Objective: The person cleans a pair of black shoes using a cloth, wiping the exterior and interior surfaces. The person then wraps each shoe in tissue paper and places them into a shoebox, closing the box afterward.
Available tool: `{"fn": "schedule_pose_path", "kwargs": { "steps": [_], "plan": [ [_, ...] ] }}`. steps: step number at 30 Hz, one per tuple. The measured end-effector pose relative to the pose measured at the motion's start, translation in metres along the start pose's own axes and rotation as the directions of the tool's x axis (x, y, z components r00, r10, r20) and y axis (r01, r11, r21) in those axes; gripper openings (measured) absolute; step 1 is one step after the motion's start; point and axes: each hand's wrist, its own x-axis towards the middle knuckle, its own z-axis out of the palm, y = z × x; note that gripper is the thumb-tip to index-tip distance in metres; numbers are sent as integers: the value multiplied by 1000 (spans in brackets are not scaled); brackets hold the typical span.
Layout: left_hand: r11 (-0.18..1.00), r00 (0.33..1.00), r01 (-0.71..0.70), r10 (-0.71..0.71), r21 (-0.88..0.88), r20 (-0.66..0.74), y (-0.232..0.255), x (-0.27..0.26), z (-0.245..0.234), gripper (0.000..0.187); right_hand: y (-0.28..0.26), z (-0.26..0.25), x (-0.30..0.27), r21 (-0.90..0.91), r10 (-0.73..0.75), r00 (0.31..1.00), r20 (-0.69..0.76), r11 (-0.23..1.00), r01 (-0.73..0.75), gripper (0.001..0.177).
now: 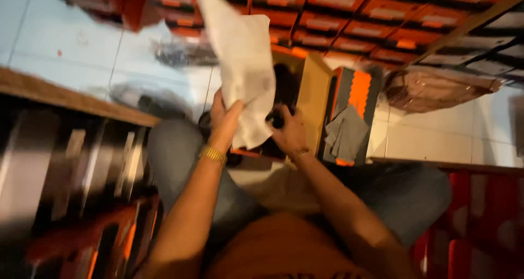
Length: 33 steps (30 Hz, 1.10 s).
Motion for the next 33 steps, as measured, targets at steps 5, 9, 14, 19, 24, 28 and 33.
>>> {"fn": "schedule_pose_path", "kwargs": {
  "steps": [5, 9, 14, 19, 24, 28, 33],
  "plan": [
    [768, 962, 257, -148, -586, 228, 2, 22, -9, 44, 10, -22, 14, 671, 150, 983, 110, 718, -184, 37],
    [916, 956, 219, -133, -335, 261, 40, -17, -22, 33, 32, -25, 5, 939, 210, 960, 185, 250, -236, 52],
    [731, 909, 415, -312, -542, 276, -30, 23, -21, 34, 79, -36, -10, 985, 146, 980, 135, -123, -118, 45],
    [821, 995, 52, 4, -568, 97, -11, 7, -6, 47, 103, -62, -17, 999, 164, 986, 17, 29, -22, 54],
    [853, 994, -44, 90, -519, 63, -20, 6, 0, 52, 125, -74, -13, 998, 150, 988, -27, 59, 18, 58],
    [883, 988, -93, 138, -460, 65, -23, 9, 0, 54, 131, -86, -14, 978, 108, 989, -100, 195, 78, 57],
    [843, 987, 57, 34, -535, 158, -20, 7, -6, 50, 124, -136, -26, 973, 49, 995, -82, 219, 70, 64]
  ]
}}
